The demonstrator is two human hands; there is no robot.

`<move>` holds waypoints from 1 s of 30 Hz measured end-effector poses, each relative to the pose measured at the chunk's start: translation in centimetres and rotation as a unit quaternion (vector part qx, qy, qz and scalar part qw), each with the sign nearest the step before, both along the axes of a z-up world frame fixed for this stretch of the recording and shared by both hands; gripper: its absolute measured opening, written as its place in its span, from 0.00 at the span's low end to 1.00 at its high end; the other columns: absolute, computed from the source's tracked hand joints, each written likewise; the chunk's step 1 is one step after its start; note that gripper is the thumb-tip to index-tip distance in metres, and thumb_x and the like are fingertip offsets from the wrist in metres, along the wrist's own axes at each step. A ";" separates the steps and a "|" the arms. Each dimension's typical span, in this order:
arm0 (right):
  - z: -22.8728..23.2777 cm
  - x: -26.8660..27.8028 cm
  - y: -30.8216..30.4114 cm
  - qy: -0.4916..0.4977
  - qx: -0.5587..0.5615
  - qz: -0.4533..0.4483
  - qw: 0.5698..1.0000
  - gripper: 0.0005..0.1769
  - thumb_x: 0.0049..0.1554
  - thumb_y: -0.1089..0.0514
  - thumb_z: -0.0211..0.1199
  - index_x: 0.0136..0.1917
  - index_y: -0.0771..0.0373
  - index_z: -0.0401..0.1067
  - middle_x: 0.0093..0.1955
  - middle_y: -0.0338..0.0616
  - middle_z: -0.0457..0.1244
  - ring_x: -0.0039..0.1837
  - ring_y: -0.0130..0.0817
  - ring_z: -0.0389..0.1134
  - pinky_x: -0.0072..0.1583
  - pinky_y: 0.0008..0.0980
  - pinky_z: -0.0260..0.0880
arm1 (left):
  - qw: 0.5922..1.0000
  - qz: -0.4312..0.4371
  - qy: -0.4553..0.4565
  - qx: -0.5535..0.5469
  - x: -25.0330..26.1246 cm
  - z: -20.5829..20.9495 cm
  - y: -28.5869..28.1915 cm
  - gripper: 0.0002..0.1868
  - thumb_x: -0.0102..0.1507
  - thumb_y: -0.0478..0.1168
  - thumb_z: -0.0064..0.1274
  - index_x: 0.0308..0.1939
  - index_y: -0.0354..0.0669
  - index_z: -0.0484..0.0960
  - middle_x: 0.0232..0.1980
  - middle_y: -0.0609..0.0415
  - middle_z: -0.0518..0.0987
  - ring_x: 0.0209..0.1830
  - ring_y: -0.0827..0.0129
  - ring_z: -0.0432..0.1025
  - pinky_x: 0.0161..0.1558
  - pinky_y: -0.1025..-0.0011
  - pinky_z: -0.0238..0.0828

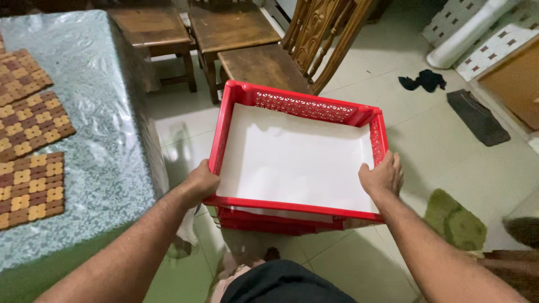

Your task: The person assembles a red plastic basket by snapping together corner connectors and side panels. They then disassemble a white basket and place its panels inside the red basket.

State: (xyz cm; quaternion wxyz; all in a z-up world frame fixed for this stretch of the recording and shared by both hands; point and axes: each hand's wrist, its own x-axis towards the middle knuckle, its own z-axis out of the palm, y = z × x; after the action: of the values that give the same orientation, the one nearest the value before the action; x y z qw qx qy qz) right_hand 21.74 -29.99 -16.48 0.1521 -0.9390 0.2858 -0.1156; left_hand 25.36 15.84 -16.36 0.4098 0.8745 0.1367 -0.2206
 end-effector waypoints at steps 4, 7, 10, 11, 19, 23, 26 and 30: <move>0.0 4.0 2.5 -0.106 0.000 0.156 0.982 0.43 0.53 0.51 0.67 0.75 0.70 0.57 0.79 0.64 0.50 0.79 0.59 0.49 0.75 0.54 0.49 | 0.998 -0.017 0.055 -0.039 -0.7 0.1 0.9 0.23 0.60 0.31 0.42 0.61 0.32 0.72 0.43 0.40 0.80 0.38 0.54 0.77 0.37 0.57 0.77; 0.5 6.9 5.7 -0.122 0.047 0.247 0.960 0.39 0.54 0.53 0.65 0.74 0.70 0.60 0.77 0.63 0.53 0.78 0.58 0.52 0.76 0.51 0.51 | 0.996 -0.006 0.078 -0.041 -0.8 1.0 1.1 0.24 0.59 0.29 0.42 0.60 0.35 0.71 0.42 0.43 0.79 0.37 0.55 0.77 0.36 0.58 0.76; 1.3 9.4 9.1 -0.110 0.083 0.339 0.931 0.34 0.54 0.54 0.64 0.71 0.68 0.63 0.74 0.60 0.58 0.77 0.54 0.56 0.77 0.48 0.54 | 0.996 0.012 0.075 -0.042 -0.8 1.7 0.8 0.24 0.57 0.30 0.44 0.59 0.37 0.74 0.43 0.44 0.80 0.39 0.56 0.77 0.40 0.58 0.77; 1.6 10.2 10.3 -0.105 0.085 0.372 0.919 0.33 0.54 0.54 0.64 0.70 0.68 0.65 0.74 0.60 0.58 0.77 0.54 0.56 0.76 0.48 0.54 | 0.996 0.023 0.070 -0.053 -0.7 1.9 0.8 0.24 0.57 0.31 0.46 0.59 0.35 0.75 0.44 0.44 0.80 0.41 0.56 0.77 0.42 0.58 0.77; 5.3 14.1 17.6 -0.070 0.084 0.505 0.856 0.26 0.56 0.53 0.64 0.65 0.66 0.69 0.72 0.56 0.60 0.76 0.52 0.57 0.75 0.48 0.54 | 0.992 0.072 0.031 -0.096 4.1 3.2 -0.2 0.26 0.68 0.48 0.48 0.69 0.43 0.70 0.53 0.51 0.78 0.56 0.64 0.72 0.60 0.58 0.70; 6.9 16.0 20.5 -0.073 0.090 0.517 0.848 0.24 0.57 0.54 0.63 0.64 0.66 0.70 0.72 0.57 0.60 0.75 0.52 0.58 0.74 0.47 0.57 | 0.981 0.085 -0.008 -0.176 8.0 2.5 -0.1 0.26 0.73 0.50 0.36 0.70 0.43 0.74 0.56 0.48 0.79 0.56 0.62 0.73 0.59 0.60 0.72; 7.3 17.7 22.3 -0.097 0.072 0.516 0.848 0.22 0.57 0.55 0.63 0.63 0.65 0.72 0.72 0.58 0.60 0.75 0.54 0.58 0.74 0.48 0.57 | 0.968 0.060 -0.026 -0.241 10.8 1.4 0.1 0.26 0.72 0.46 0.33 0.70 0.42 0.75 0.60 0.42 0.81 0.52 0.60 0.75 0.55 0.61 0.76; 7.5 19.8 24.1 -0.097 0.039 0.507 0.856 0.22 0.60 0.55 0.61 0.64 0.67 0.71 0.69 0.57 0.64 0.72 0.54 0.61 0.72 0.47 0.59 | 0.961 0.069 -0.035 -0.266 14.0 0.6 0.0 0.30 0.67 0.38 0.47 0.73 0.48 0.60 0.70 0.51 0.71 0.56 0.63 0.76 0.56 0.65 0.77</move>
State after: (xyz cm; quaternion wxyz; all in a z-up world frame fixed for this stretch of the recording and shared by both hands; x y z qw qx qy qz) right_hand 41.50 -5.94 -8.97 0.2527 -0.9314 -0.2414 -0.1021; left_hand 39.36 15.86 -15.75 0.6460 0.7298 0.1188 -0.1896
